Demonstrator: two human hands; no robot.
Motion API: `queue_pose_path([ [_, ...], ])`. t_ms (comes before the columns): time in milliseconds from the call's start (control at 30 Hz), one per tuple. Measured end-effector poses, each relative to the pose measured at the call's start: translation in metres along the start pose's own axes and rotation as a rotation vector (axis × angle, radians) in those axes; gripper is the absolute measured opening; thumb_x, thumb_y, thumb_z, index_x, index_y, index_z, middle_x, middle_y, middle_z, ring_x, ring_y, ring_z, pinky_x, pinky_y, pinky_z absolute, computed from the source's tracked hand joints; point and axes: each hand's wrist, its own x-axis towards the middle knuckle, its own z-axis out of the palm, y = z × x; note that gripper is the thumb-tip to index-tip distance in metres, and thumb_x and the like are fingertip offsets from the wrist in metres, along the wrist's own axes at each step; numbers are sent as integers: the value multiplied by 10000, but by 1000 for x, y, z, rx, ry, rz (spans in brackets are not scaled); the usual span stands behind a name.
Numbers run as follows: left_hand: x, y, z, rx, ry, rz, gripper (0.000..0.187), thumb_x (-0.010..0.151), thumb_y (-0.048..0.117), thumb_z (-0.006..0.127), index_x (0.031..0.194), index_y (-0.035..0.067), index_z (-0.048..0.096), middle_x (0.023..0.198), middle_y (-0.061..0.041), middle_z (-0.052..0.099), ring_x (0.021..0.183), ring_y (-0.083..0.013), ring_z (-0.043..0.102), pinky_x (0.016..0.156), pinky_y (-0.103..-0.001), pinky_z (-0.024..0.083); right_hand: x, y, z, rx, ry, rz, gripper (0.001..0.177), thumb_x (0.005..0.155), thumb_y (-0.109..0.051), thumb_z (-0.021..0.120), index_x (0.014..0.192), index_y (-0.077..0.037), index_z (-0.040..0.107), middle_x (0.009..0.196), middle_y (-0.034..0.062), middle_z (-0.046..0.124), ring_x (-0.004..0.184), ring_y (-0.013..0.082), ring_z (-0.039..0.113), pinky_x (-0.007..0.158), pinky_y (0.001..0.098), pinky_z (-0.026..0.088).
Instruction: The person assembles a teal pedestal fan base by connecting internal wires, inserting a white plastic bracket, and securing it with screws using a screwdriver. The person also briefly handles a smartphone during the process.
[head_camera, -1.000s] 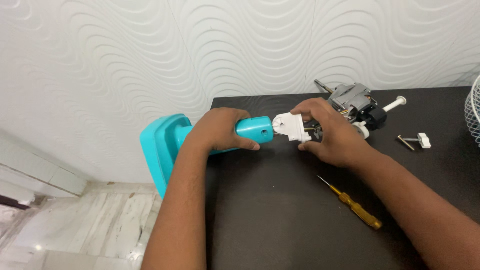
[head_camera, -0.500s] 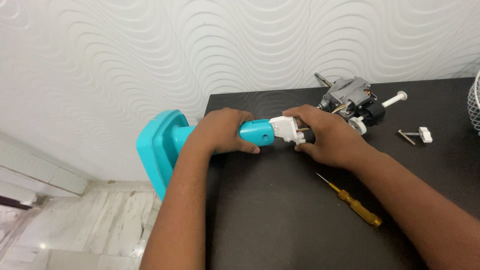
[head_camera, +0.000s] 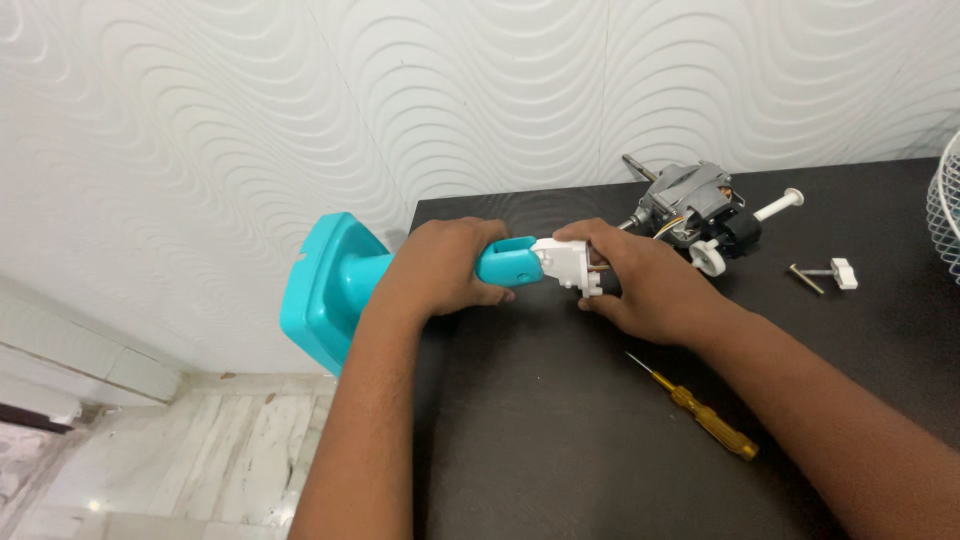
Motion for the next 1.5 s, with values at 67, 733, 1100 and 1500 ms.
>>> queue_pose_path([
  [67, -1, 1, -2, -5, -14, -24, 489, 616, 317, 911, 1015, 131, 698, 977, -105, 742, 964, -344, 684, 812, -482, 520, 0, 1, 1, 9, 11, -30, 727, 739, -63, 815, 1381, -203, 504, 1166, 71, 706, 1123, 249, 693, 958, 389, 542],
  [733, -2, 0, 2, -147, -176, -45, 534, 774, 497, 756, 1217, 205, 701, 1020, -90, 776, 971, -303, 733, 844, -442, 547, -1, -1, 15, -150, -141, 173, 863, 872, -242, 783, 1606, -284, 331, 1176, 121, 681, 1104, 273, 671, 970, 414, 509],
  [1100, 25, -19, 19, -170, -326, -108, 504, 853, 552, 670, 1239, 233, 734, 1209, -61, 739, 1158, -263, 659, 966, -427, 500, 2, 27, 25, -234, 87, -289, 772, 794, -269, 813, 1449, -29, 481, 1377, 148, 595, 1269, 336, 543, 1045, 425, 417],
  [1500, 42, -27, 27, -95, -255, -81, 567, 865, 605, 618, 1282, 227, 695, 1219, -90, 723, 1154, -315, 652, 961, -435, 504, 10, 33, 32, -199, 275, -192, 231, 858, -267, 781, 1001, -89, 750, 1030, 63, 706, 1023, 268, 644, 936, 413, 493],
])
